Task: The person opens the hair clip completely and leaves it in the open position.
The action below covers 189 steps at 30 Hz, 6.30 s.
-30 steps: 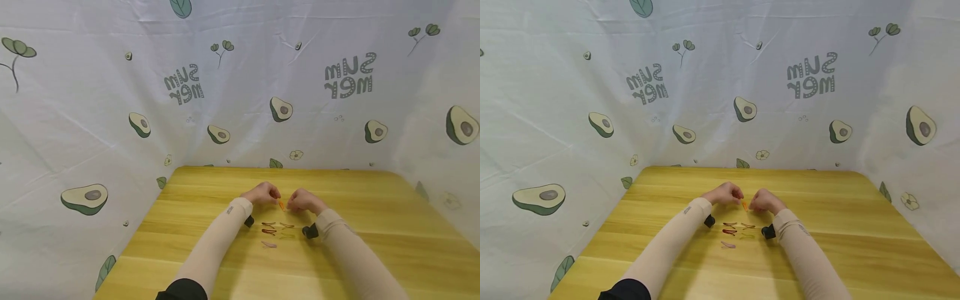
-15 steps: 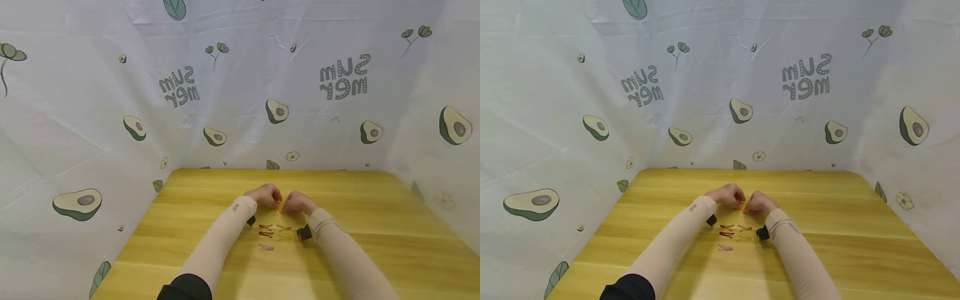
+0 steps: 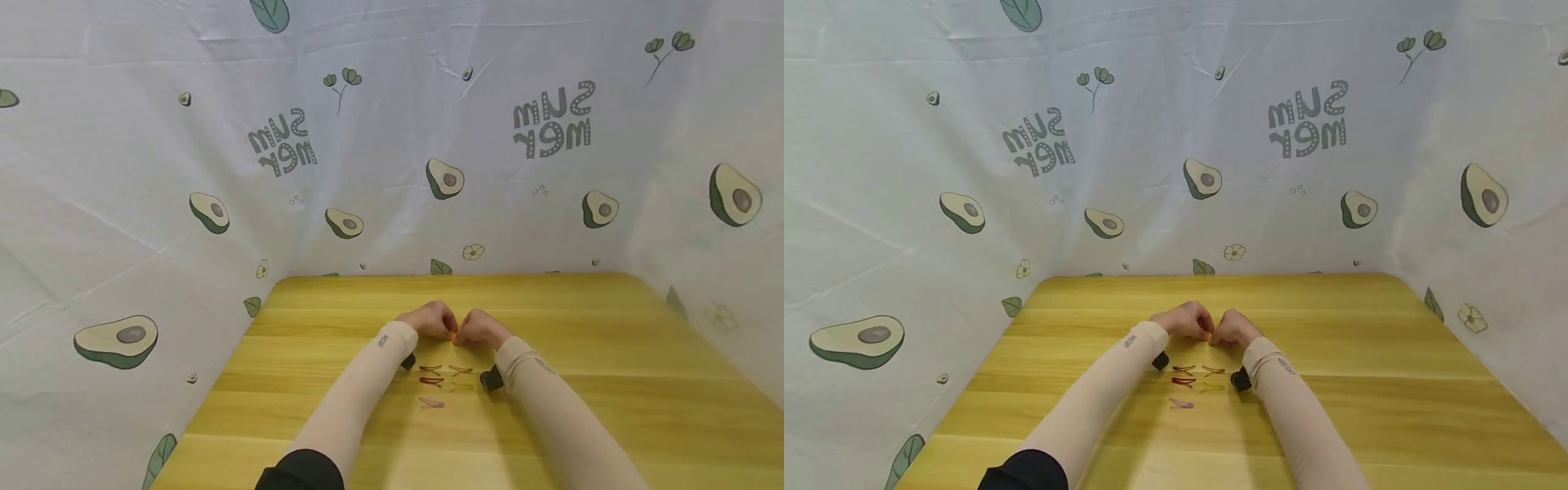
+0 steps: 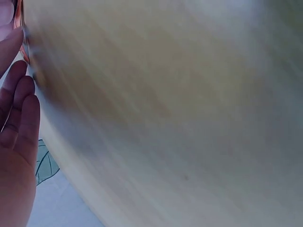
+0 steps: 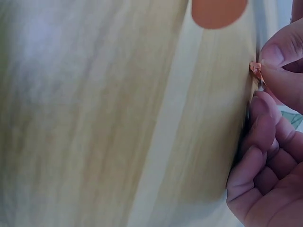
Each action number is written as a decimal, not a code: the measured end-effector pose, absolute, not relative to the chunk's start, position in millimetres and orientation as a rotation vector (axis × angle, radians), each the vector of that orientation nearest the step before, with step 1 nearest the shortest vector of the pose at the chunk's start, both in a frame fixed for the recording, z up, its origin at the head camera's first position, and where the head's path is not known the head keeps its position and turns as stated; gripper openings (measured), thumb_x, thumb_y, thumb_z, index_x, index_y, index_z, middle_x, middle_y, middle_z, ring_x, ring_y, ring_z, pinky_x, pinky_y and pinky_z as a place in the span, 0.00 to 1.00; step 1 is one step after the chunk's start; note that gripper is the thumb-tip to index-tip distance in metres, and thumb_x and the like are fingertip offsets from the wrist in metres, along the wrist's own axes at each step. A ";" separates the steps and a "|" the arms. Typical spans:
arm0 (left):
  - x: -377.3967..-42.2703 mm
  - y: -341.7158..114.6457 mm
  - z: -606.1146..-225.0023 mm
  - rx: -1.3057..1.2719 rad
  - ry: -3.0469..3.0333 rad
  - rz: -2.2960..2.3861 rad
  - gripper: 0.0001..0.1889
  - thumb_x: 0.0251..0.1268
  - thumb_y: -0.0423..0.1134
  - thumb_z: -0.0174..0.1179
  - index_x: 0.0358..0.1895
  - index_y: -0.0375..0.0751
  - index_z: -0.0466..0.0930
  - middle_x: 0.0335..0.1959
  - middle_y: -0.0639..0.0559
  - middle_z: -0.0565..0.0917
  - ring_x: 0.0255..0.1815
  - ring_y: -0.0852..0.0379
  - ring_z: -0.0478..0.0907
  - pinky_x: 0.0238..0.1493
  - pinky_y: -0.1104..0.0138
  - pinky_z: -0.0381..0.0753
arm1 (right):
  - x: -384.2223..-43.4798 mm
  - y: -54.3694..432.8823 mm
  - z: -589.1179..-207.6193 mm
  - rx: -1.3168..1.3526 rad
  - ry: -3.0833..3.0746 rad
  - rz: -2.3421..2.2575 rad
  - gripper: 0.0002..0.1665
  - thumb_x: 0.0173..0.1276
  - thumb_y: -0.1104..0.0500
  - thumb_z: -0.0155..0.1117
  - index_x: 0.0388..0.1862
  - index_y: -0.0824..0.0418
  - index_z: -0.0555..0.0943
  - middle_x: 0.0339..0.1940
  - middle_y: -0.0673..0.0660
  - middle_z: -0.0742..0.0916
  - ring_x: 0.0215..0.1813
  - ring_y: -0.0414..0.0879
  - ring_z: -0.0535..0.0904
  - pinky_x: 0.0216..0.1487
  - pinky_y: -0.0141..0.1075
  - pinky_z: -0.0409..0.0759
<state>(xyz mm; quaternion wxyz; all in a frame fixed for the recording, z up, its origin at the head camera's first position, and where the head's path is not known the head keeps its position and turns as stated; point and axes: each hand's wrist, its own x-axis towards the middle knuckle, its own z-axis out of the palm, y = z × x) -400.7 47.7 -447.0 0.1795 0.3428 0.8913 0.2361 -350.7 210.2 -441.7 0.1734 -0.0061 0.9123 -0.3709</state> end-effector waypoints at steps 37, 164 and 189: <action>-399.6 38.0 -449.9 0.989 2.520 0.690 0.02 0.62 0.34 0.69 0.36 0.41 0.86 0.30 0.57 0.84 0.28 0.67 0.73 0.33 0.77 0.74 | -346.1 208.8 -445.3 -0.342 2.584 -0.992 0.19 0.66 0.69 0.61 0.15 0.58 0.75 0.11 0.46 0.67 0.17 0.37 0.59 0.24 0.29 0.58; -325.6 -0.1 -436.9 1.057 2.671 1.167 0.03 0.65 0.35 0.67 0.35 0.40 0.88 0.30 0.52 0.89 0.28 0.64 0.83 0.30 0.78 0.77 | -286.0 206.4 -414.7 -0.566 2.651 -1.227 0.07 0.71 0.65 0.63 0.40 0.69 0.82 0.34 0.63 0.87 0.35 0.47 0.81 0.36 0.43 0.81; -296.2 -4.6 -433.7 1.201 2.464 0.957 0.04 0.66 0.34 0.66 0.37 0.40 0.89 0.31 0.54 0.90 0.26 0.73 0.81 0.31 0.80 0.79 | -260.3 218.1 -415.8 -0.829 2.566 -1.054 0.05 0.66 0.62 0.69 0.36 0.63 0.83 0.31 0.51 0.87 0.32 0.34 0.78 0.34 0.30 0.78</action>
